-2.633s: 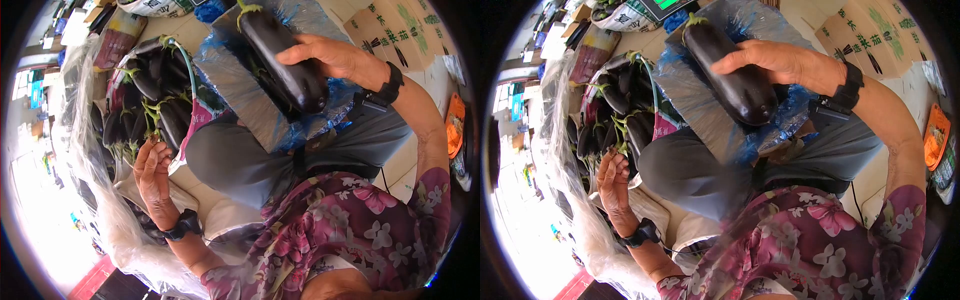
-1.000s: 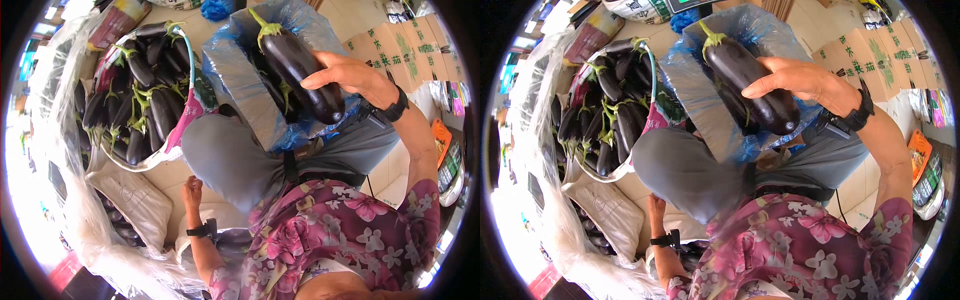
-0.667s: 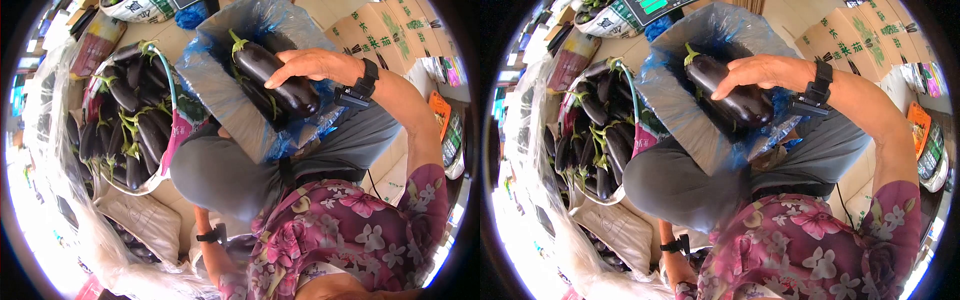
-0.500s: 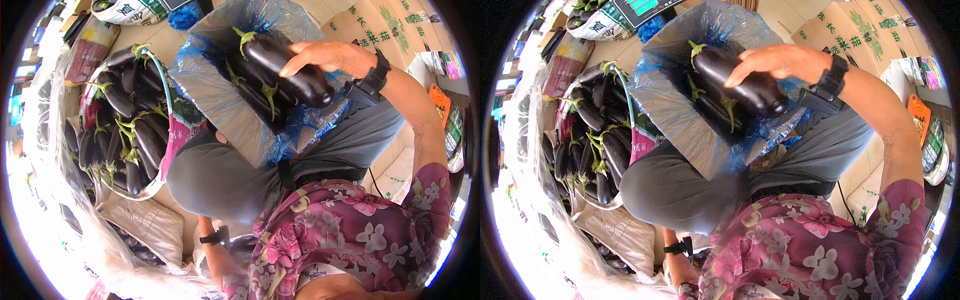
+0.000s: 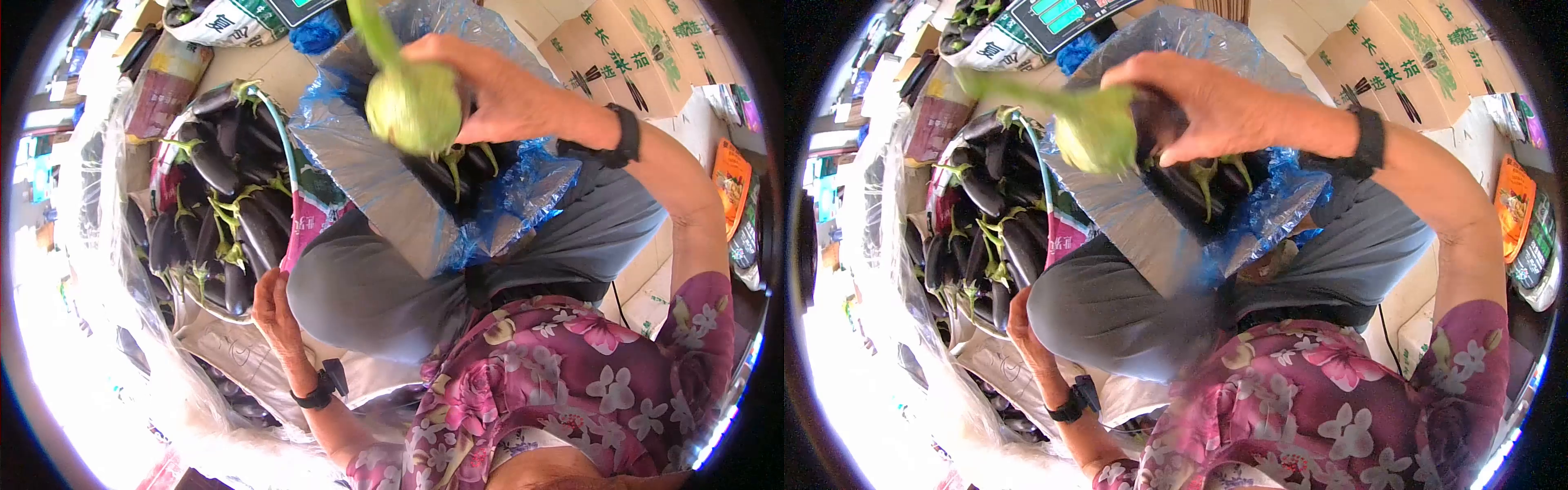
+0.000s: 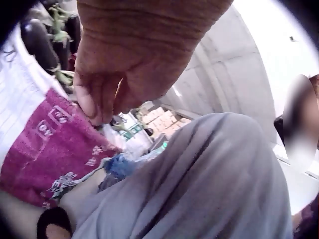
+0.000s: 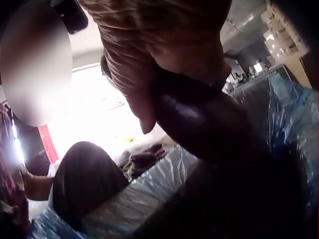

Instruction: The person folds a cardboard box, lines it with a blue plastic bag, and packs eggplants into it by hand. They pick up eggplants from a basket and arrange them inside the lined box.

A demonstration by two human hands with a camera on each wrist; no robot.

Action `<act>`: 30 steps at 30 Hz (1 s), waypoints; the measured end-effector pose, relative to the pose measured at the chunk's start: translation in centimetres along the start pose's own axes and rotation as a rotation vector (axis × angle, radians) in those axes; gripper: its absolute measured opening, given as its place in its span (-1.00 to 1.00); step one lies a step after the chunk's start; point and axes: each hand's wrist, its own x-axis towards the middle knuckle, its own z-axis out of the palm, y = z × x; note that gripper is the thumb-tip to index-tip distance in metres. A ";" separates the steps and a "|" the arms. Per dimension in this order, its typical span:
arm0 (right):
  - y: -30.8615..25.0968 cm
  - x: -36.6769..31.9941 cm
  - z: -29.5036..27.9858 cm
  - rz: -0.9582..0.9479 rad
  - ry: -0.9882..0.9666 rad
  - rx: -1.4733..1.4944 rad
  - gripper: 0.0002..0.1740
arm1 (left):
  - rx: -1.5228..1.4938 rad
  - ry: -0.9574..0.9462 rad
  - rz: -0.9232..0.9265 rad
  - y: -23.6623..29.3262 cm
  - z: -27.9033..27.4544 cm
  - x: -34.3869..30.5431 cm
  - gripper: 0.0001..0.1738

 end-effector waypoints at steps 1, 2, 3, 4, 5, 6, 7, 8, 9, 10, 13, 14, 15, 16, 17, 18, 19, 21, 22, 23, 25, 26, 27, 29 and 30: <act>1.1 0.2 1.0 -0.092 -0.008 -0.081 -0.03 | 0.018 0.002 -0.013 0.9 0.1 0.3 -0.75; 1.9 0.2 1.8 -0.183 -0.015 -0.164 -0.03 | 0.021 0.010 -0.006 1.2 0.2 0.4 -0.75; 2.5 -0.1 2.7 -0.197 -0.053 -0.193 -0.05 | 0.001 -0.020 0.025 1.4 0.4 0.6 -0.74; 3.1 -0.4 3.3 -0.211 -0.093 -0.224 -0.08 | -0.022 -0.051 0.057 1.3 0.4 0.8 -0.74; 3.3 -0.7 3.8 -0.185 -0.127 -0.201 -0.11 | -0.058 -0.085 0.135 -0.1 0.5 1.0 -0.73; 4.2 -1.2 4.4 -0.189 -0.172 -0.217 -0.15 | -0.058 -0.081 0.140 -0.3 0.6 0.9 -0.73; 5.3 -1.6 5.1 -0.222 -0.186 -0.279 -0.19 | -0.065 -0.102 0.123 -0.4 0.9 0.6 -0.73; 6.5 -2.1 5.7 -0.255 -0.202 -0.340 -0.22 | -0.073 -0.121 0.103 -0.7 1.3 0.3 -0.74; 7.1 -2.3 6.1 -0.285 -0.171 -0.355 -0.28 | -0.157 -0.116 0.064 -1.8 1.6 0.1 -0.71; 7.8 -2.6 6.1 -0.287 -0.175 -0.347 -0.28 | -0.155 -0.112 0.057 -2.5 1.7 -0.1 -0.71; 7.0 -2.2 5.1 -0.224 -0.248 -0.372 -0.41 | -0.036 -0.136 0.177 -3.2 2.6 -0.5 -0.61; 6.0 -2.1 4.4 -0.225 -0.252 -0.372 -0.41 | -0.038 -0.135 0.175 -3.2 2.7 -0.4 -0.61; 4.9 -2.3 3.9 -0.174 -0.364 -0.426 -0.42 | -0.039 -0.139 0.171 -3.1 2.9 -0.4 -0.61; 4.5 -2.6 3.6 -0.125 -0.477 -0.480 -0.42 | -0.041 -0.142 0.167 -3.4 2.7 -1.8 -0.61; 4.5 -3.3 3.3 -0.099 -0.514 -0.433 -0.45 | -0.043 -0.145 0.163 -3.4 2.8 -2.2 -0.61; 4.3 -3.8 3.2 -0.101 -0.521 -0.432 -0.45 | -0.049 -0.148 0.159 -3.3 3.0 -2.1 -0.61; 4.1 -4.4 3.1 0.013 -0.481 -0.391 -0.50 | -0.054 -0.151 0.156 -3.2 3.4 -1.7 -0.61; 3.0 -4.3 2.7 0.210 -0.436 -0.354 -0.58 | -0.063 -0.162 0.155 -3.5 3.0 -2.5 -0.61; 2.5 -3.9 2.7 0.209 -0.439 -0.355 -0.58 | -0.067 -0.167 0.155 -3.6 3.1 -2.5 -0.61; 0.9 -2.4 2.9 0.485 -0.465 -0.384 -0.46 | -0.068 -0.170 0.154 -3.6 3.2 -2.7 -0.62; 1.5 -2.1 4.3 0.791 -0.482 -0.391 0.03 | -0.063 -0.176 0.158 -3.3 3.4 -2.8 -0.62; 1.6 -1.9 5.0 0.788 -0.476 -0.393 0.03 | -0.063 -0.181 0.166 -3.2 3.6 -2.7 -0.62; 1.7 -1.6 5.7 0.814 -0.410 -0.401 0.12 | -0.065 -0.184 0.170 -3.1 4.0 -2.7 -0.62; 1.4 -1.2 6.6 0.862 -0.340 -0.355 0.32 | -0.073 -0.188 0.171 -3.1 4.6 -3.1 -0.62; 1.4 -1.4 6.8 0.857 -0.345 -0.355 0.32 | -0.074 -0.188 0.170 -3.1 4.6 -3.4 -0.62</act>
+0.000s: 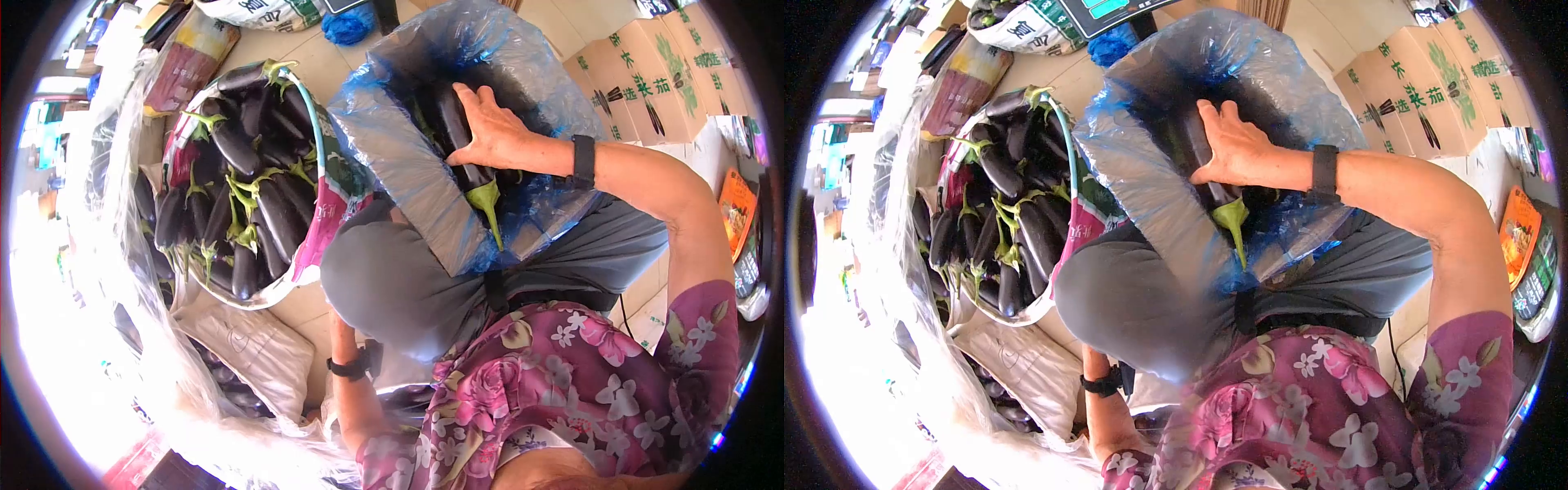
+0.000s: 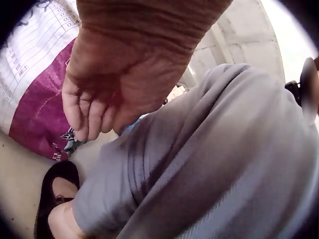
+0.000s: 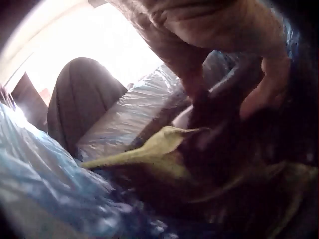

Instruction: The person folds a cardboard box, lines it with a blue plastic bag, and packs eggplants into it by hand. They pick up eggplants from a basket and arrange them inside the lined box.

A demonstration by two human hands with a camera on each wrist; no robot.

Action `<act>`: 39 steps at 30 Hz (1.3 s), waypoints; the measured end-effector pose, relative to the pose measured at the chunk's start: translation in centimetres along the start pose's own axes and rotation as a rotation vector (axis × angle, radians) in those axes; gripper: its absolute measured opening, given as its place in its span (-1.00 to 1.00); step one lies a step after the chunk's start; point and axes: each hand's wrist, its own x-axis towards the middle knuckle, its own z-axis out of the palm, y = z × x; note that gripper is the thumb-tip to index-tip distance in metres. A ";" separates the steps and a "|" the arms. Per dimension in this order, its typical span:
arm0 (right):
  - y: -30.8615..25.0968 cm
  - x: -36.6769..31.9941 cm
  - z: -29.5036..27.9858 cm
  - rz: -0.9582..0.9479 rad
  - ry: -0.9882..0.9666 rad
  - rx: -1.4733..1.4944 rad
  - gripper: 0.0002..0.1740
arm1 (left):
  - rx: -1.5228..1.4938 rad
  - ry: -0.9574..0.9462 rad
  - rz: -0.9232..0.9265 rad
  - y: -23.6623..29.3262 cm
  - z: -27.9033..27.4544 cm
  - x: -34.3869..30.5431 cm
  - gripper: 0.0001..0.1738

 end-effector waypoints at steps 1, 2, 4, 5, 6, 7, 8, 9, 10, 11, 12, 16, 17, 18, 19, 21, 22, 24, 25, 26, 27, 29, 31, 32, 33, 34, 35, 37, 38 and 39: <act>0.2 -0.1 0.4 0.018 0.025 0.047 0.31 | -0.001 -0.001 -0.001 0.0 -0.1 -0.6 -0.63; 0.4 -0.3 0.6 0.038 0.051 0.093 0.31 | -0.003 -0.003 0.000 0.1 0.2 -1.3 -0.63; 1.4 -0.2 0.8 0.107 0.054 0.115 0.30 | -0.015 -0.006 0.001 0.0 0.2 -1.3 -0.63; 1.5 0.2 0.2 0.153 0.032 0.134 0.29 | -0.021 -0.009 0.002 0.0 0.3 -1.2 -0.63; 1.5 0.4 -0.1 0.200 0.011 0.155 0.29 | -0.026 -0.014 0.004 0.0 0.4 -1.0 -0.63; 1.8 0.4 -1.0 0.314 -0.122 0.462 0.28 | -0.029 -0.020 0.007 0.0 0.4 -0.8 -0.63; 2.4 0.6 -1.7 0.336 -0.229 0.641 0.29 | -0.032 -0.026 0.009 0.0 0.4 -0.6 -0.63; 2.9 0.3 -1.8 0.342 -0.286 0.715 0.32 | -0.032 -0.030 0.009 -0.1 0.5 -0.5 -0.63; 3.1 0.0 -2.0 0.349 -0.344 0.786 0.35 | -0.036 -0.032 0.010 -0.1 0.6 -0.4 -0.64; 3.0 -0.3 -2.0 0.348 -0.344 0.784 0.35 | -0.038 -0.037 0.012 0.0 0.7 -0.4 -0.64; 3.0 -0.7 -1.9 0.303 -0.345 0.828 0.36 | -0.041 -0.042 0.014 0.0 0.9 -0.4 -0.64; 1.3 0.3 -1.1 0.359 -0.354 0.634 0.38 | -0.051 -0.081 0.036 0.4 2.2 -0.4 -0.64; 0.9 0.7 -0.4 0.377 -0.285 0.477 0.44 | -0.054 -0.089 0.044 0.5 2.5 -0.2 -0.64; 0.9 0.7 -0.3 0.376 -0.281 0.475 0.44 | -0.057 -0.093 0.049 0.6 2.8 -0.1 -0.64; 0.9 0.6 -0.1 0.374 -0.270 0.399 0.49 | -0.057 -0.097 0.053 0.5 2.9 -0.1 -0.65; 1.3 1.0 0.9 0.360 -0.204 0.319 0.60 | -0.046 -0.099 0.057 0.4 2.9 0.0 -0.65; 1.7 1.1 1.0 0.350 -0.206 0.321 0.60 | -0.040 -0.097 0.058 0.3 2.6 -0.1 -0.65; 1.8 0.8 0.3 0.352 -0.175 0.539 0.60 | -0.032 -0.101 0.062 0.7 2.6 0.2 -0.65; 2.0 0.4 -0.2 0.323 -0.186 0.695 0.50 | -0.031 -0.105 0.064 0.6 3.6 2.5 -0.65; 2.0 0.4 -0.7 0.320 -0.189 0.692 0.50 | -0.033 -0.106 0.064 0.6 3.5 4.2 -0.65; 2.2 0.7 -1.2 0.229 -0.213 0.736 0.44 | -0.033 -0.107 0.059 0.3 2.7 2.7 -0.65; 1.8 1.0 -1.4 0.146 -0.191 0.779 0.25 | -0.027 -0.115 0.045 0.0 2.0 2.0 -0.66; 2.0 1.9 -1.5 0.172 -0.237 0.774 0.21 | -0.021 -0.129 0.046 0.1 1.8 2.0 -0.66; 2.2 2.4 -1.7 0.200 -0.281 0.759 0.18 | -0.023 -0.137 0.047 0.1 1.9 2.1 -0.66; 2.1 2.8 -1.3 0.309 -0.278 0.773 0.06 | -0.028 -0.145 0.044 0.0 2.1 2.0 -0.66; 2.6 3.1 -1.0 0.315 -0.284 0.770 0.06 | -0.033 -0.153 0.038 0.0 2.2 1.7 -0.66; 3.2 3.3 -0.8 0.354 -0.334 0.931 -0.04 | -0.037 -0.160 0.032 -0.1 2.1 1.3 -0.66; 4.8 3.7 -0.6 0.405 -0.385 1.099 -0.15 | -0.040 -0.185 0.022 -0.1 2.1 1.2 -0.67; 5.2 3.8 -0.8 0.380 -0.439 1.219 -0.24 | -0.042 -0.200 0.019 0.2 2.0 -0.6 -0.67; 5.5 3.8 -0.9 0.354 -0.493 1.340 -0.34 | -0.044 -0.215 0.017 -0.1 1.8 -0.4 -0.67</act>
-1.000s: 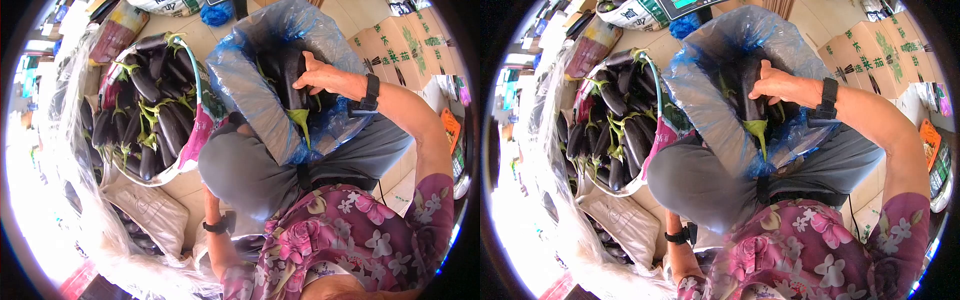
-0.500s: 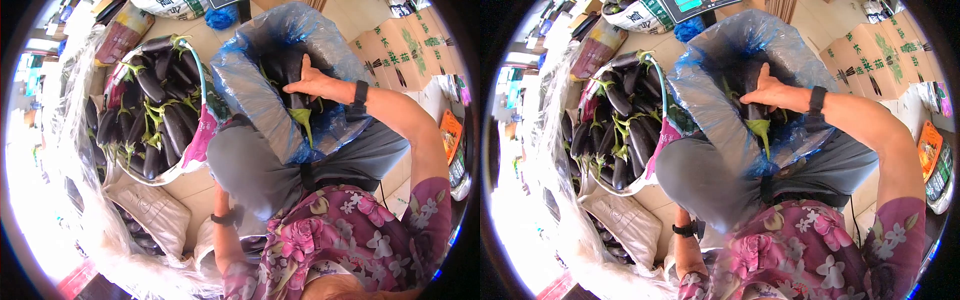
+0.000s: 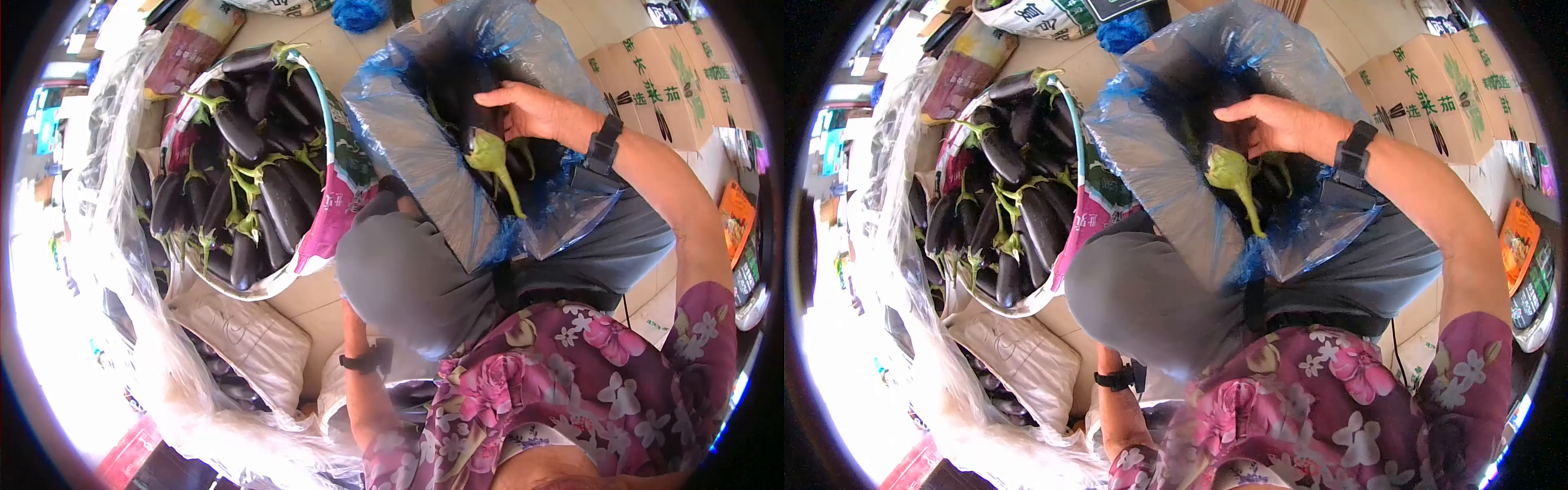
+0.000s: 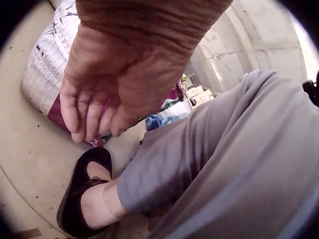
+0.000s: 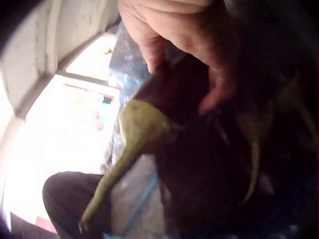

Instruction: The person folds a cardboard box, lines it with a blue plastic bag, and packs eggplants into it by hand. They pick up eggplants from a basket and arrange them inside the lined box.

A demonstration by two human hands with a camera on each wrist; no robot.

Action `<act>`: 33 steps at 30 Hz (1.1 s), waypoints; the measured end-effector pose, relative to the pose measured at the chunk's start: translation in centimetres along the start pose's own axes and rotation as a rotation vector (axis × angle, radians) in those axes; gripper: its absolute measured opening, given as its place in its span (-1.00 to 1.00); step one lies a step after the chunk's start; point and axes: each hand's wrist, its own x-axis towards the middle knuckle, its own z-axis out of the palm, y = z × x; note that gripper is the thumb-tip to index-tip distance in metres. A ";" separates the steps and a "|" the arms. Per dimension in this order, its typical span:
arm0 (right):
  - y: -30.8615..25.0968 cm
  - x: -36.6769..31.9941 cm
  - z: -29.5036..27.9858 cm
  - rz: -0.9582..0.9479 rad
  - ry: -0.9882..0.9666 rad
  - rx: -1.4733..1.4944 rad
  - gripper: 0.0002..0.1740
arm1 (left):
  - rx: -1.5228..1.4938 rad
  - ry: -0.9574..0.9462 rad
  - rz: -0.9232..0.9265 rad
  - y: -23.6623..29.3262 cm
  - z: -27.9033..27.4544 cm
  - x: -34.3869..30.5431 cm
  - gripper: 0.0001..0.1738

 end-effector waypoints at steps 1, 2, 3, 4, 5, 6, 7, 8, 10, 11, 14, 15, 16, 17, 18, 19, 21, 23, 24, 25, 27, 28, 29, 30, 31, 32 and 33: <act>0.1 -0.3 -0.4 0.003 0.004 0.005 -0.34 | -0.002 -0.013 -0.001 0.1 0.3 0.2 -0.67; -0.5 -1.2 -0.1 -0.044 -0.060 0.011 -0.35 | -0.003 -0.022 0.000 -0.1 0.1 1.2 -0.67; -1.1 -2.1 0.3 -0.090 -0.125 0.018 -0.37 | -0.003 -0.032 -0.001 0.0 0.3 0.8 -0.67; -1.8 -2.7 0.6 -0.083 -0.162 -0.001 -0.31 | -0.003 -0.041 0.000 0.1 0.5 0.5 -0.67; -2.5 -2.8 0.5 -0.083 -0.160 0.004 -0.31 | -0.003 -0.053 0.001 0.0 0.5 0.8 -0.67; -3.1 -2.8 0.3 -0.070 -0.182 -0.056 -0.29 | -0.002 -0.066 0.004 0.1 0.6 0.9 -0.67; -3.8 -2.8 0.2 -0.059 -0.205 -0.118 -0.26 | -0.001 -0.079 0.009 0.1 0.7 1.3 -0.67; -4.4 -2.9 0.3 -0.035 -0.196 -0.196 -0.11 | 0.001 -0.089 0.015 0.1 0.3 0.8 -0.68; -3.9 -2.1 0.2 -0.040 -0.183 -0.294 -0.03 | 0.007 -0.102 0.025 0.1 1.2 1.5 -0.68; -3.4 -1.5 0.1 -0.040 -0.169 -0.392 0.05 | 0.010 -0.107 0.029 0.1 1.4 1.7 -0.68; -1.1 0.2 1.2 -0.022 -0.123 -0.411 0.14 | 0.023 -0.078 0.031 -0.1 0.9 1.5 -0.68; -0.5 0.5 1.9 -0.034 -0.146 -0.375 0.13 | 0.034 -0.055 0.027 -0.1 0.8 1.1 -0.68; 0.5 1.5 1.6 -0.055 -0.158 -0.516 0.11 | 0.045 -0.032 0.022 -0.2 0.4 1.3 -0.68; 0.2 0.7 2.7 -0.072 -0.042 -0.779 0.04 | 0.054 -0.010 0.016 -0.2 0.1 0.6 -0.69; -0.8 -0.2 3.6 -0.100 0.005 -0.967 0.02 | 0.061 0.014 0.009 -0.3 0.0 -0.1 -0.69; -1.3 -0.6 4.2 -0.131 0.054 -1.152 0.01 | 0.068 0.036 -0.001 -0.3 -0.4 -0.4 -0.69; 1.3 -0.4 3.8 -0.506 0.280 -1.624 0.00 | 0.078 0.071 -0.006 -0.5 -1.0 -0.4 -0.69; -0.1 -1.1 5.1 -0.406 0.201 -1.569 -0.03 | 0.081 0.114 -0.008 -0.7 -2.2 0.2 -0.69; -0.7 -1.2 5.4 -0.334 0.183 -1.481 -0.04 | 0.081 0.134 -0.014 -0.9 -3.0 2.3 -0.69; -1.0 -1.2 5.3 -0.261 0.166 -1.392 -0.05 | 0.080 0.153 -0.018 -1.0 -3.3 2.1 -0.69; -0.4 -1.1 4.9 -0.306 0.162 -1.472 -0.10 | 0.141 0.108 -0.085 1.2 -5.9 4.6 -0.63; 0.0 -1.3 4.5 -0.333 0.178 -1.528 -0.15 | 0.201 0.027 -0.148 2.3 -7.1 6.4 -0.55; -0.2 -1.4 4.2 -0.339 0.170 -1.541 -0.15 | 0.128 0.115 -0.099 2.9 -7.9 8.3 -0.61; -0.4 -1.5 4.0 -0.351 0.149 -1.626 -0.20 | 0.059 0.203 -0.050 2.9 -8.6 10.2 -0.65; -0.6 -1.5 3.6 -0.362 0.128 -1.707 -0.25 | -0.200 0.204 -0.159 2.4 -9.3 12.4 -0.62; -1.1 -1.6 2.7 -0.397 0.072 -1.694 -0.35 | -0.254 0.235 -0.156 1.7 -9.8 14.6 -0.61; -2.1 -2.2 3.2 -0.395 0.069 -1.698 -0.35 | -0.206 0.256 -0.169 -0.2 -10.0 17.3 -0.60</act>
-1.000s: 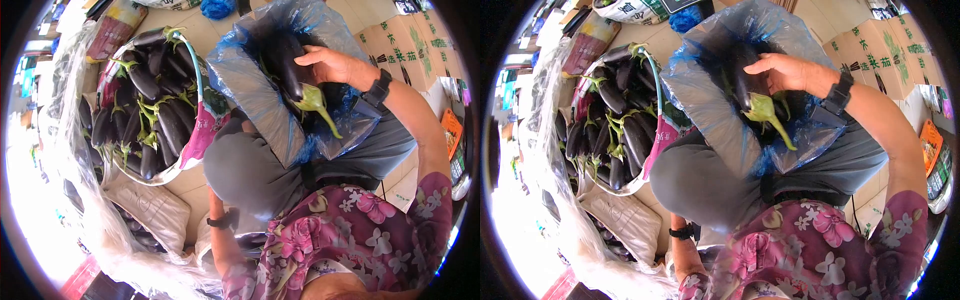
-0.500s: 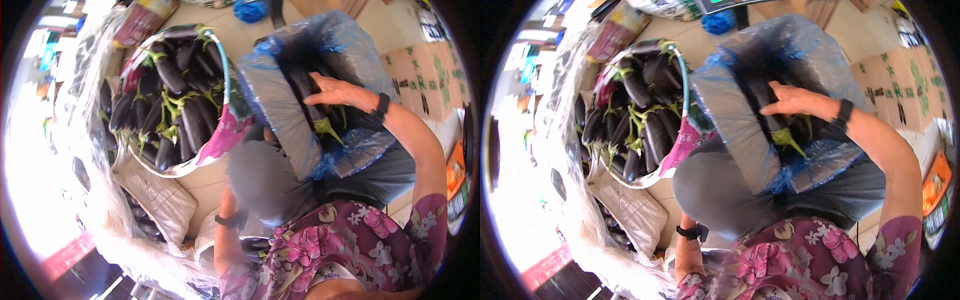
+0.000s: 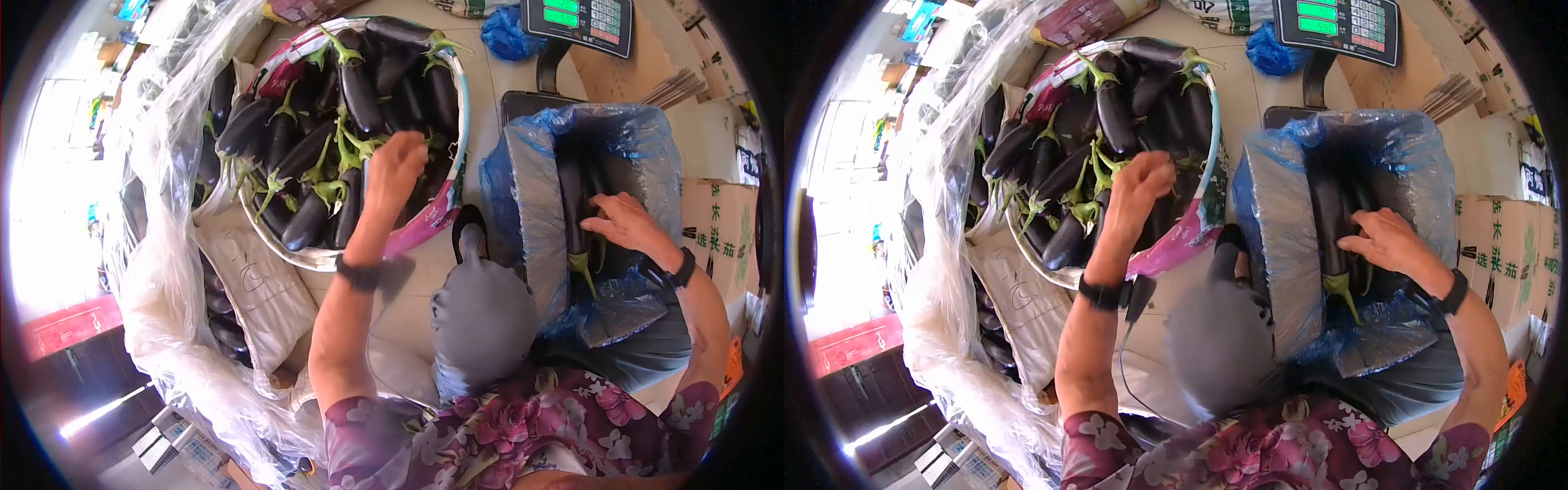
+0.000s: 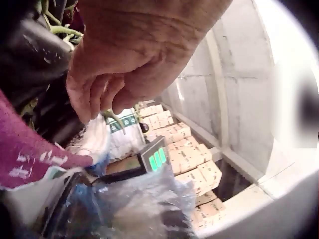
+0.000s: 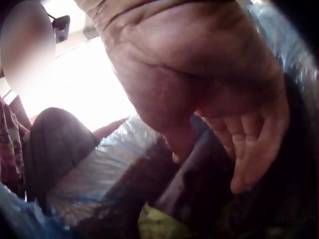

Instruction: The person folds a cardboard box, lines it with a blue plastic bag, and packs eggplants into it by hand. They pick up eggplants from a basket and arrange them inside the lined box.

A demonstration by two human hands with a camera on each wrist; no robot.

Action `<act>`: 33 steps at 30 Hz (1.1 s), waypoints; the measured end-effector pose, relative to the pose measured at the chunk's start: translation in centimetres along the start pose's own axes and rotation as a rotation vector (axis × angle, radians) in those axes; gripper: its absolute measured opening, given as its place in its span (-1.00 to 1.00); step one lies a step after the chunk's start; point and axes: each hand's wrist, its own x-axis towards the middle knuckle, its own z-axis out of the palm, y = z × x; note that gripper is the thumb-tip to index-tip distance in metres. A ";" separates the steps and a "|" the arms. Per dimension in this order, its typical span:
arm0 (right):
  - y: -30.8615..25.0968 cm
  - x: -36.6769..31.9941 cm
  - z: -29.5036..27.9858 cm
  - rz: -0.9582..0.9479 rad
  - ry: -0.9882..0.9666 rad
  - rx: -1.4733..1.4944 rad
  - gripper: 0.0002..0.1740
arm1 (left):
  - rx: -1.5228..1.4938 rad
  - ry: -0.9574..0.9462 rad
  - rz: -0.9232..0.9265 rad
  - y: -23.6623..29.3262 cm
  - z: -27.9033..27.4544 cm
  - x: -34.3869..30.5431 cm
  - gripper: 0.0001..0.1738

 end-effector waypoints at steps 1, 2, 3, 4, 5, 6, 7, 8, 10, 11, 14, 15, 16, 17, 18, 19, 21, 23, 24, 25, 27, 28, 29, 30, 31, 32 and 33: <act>-0.6 -0.3 -1.6 0.032 -0.025 0.132 -0.39 | -0.041 0.020 -0.006 -1.1 0.5 2.7 -0.57; -1.1 -0.7 -3.1 0.068 -0.048 0.266 -0.43 | -0.067 0.022 -0.080 -2.2 0.9 5.2 -0.53; -1.6 -1.1 -4.5 0.075 -0.047 0.262 -0.43 | -0.096 0.022 -0.154 -3.3 1.5 7.7 -0.49; -2.1 -1.5 -5.7 0.120 -0.053 0.362 -0.46 | -0.101 0.018 -0.153 -4.6 2.3 10.4 -0.49; -2.3 -1.8 -6.5 0.164 -0.061 0.463 -0.48 | 0.101 0.067 -0.174 -5.9 3.1 13.0 -0.42; -2.1 -2.2 -6.7 0.170 -0.062 0.463 -0.48 | 0.306 0.114 -0.193 -7.2 3.9 15.0 -0.36; -1.8 -2.8 -6.8 0.169 -0.028 0.520 -0.48 | 0.303 0.105 -0.188 -8.1 4.8 16.4 -0.36; -1.4 -3.2 -6.8 0.168 0.004 0.576 -0.49 | 0.407 0.130 -0.193 -8.5 5.6 17.6 -0.28; -1.0 -3.6 -6.6 0.228 -0.020 0.622 -0.47 | 0.511 0.145 -0.202 -9.7 7.6 19.3 -0.21; -0.7 -3.6 -6.2 0.233 -0.037 0.625 -0.46 | 0.504 0.167 -0.293 -9.7 8.5 19.4 -0.17; -0.5 -2.6 -6.1 0.256 -0.087 0.654 -0.43 | 0.497 0.148 -0.391 -8.8 8.2 19.0 -0.05; -0.5 -2.4 -6.0 0.233 -0.075 0.639 -0.43 | 0.507 0.153 -0.350 -9.1 7.8 19.1 -0.04; -0.4 -2.3 -6.0 0.213 -0.061 0.623 -0.42 | 0.515 0.154 -0.306 -9.4 7.4 19.2 -0.03; -0.2 -2.4 -6.1 0.222 -0.059 0.635 -0.42 | 0.245 0.039 -0.335 -8.7 6.1 18.7 0.06; 0.0 -2.4 -6.2 0.211 -0.050 0.624 -0.42 | -0.025 -0.073 -0.363 -6.9 4.9 17.4 0.16; 0.1 -2.4 -6.3 0.199 -0.042 0.613 -0.42 | -0.139 -0.033 -0.385 -3.0 4.7 15.2 0.16; 0.3 -2.6 -6.3 0.196 -0.036 0.608 -0.42 | -0.307 -0.092 -0.368 -3.6 3.5 14.9 -0.13; 0.4 -2.9 -6.5 0.167 -0.024 0.614 -0.42 | -0.439 -0.224 -0.341 -3.0 2.0 14.4 -0.26; 0.2 -3.2 -6.7 0.168 -0.014 0.622 -0.42 | -0.589 -0.230 -0.428 -2.0 1.4 12.7 -0.35; -0.1 -3.4 -6.8 0.157 -0.008 0.621 -0.44 | -0.740 -0.233 -0.515 -1.1 1.0 10.9 -0.44; -0.2 -4.2 -6.5 0.139 -0.004 0.627 -0.45 | -0.733 -0.214 -0.482 0.0 1.0 7.2 -0.44; -0.1 -4.5 -6.2 0.098 0.013 0.596 -0.47 | -0.737 -0.190 -0.442 0.6 0.9 5.5 -0.44; 0.0 -4.6 -6.1 0.056 0.029 0.561 -0.48 | -0.748 -0.137 -0.477 1.4 1.1 4.1 -0.45; -0.2 -4.7 -6.0 0.043 0.029 0.558 -0.48 | -0.748 -0.126 -0.471 1.8 1.3 3.1 -0.45; -0.4 -4.8 -6.0 0.053 0.029 0.561 -0.48 | -0.713 -0.078 -0.479 2.1 1.6 2.2 -0.44; -0.5 -4.9 -6.0 0.064 0.030 0.562 -0.48 | -0.681 -0.032 -0.486 2.3 1.7 1.5 -0.43; -0.5 -5.0 -6.0 0.057 0.031 0.555 -0.48 | -0.666 -0.058 -0.465 1.7 1.5 1.1 -0.45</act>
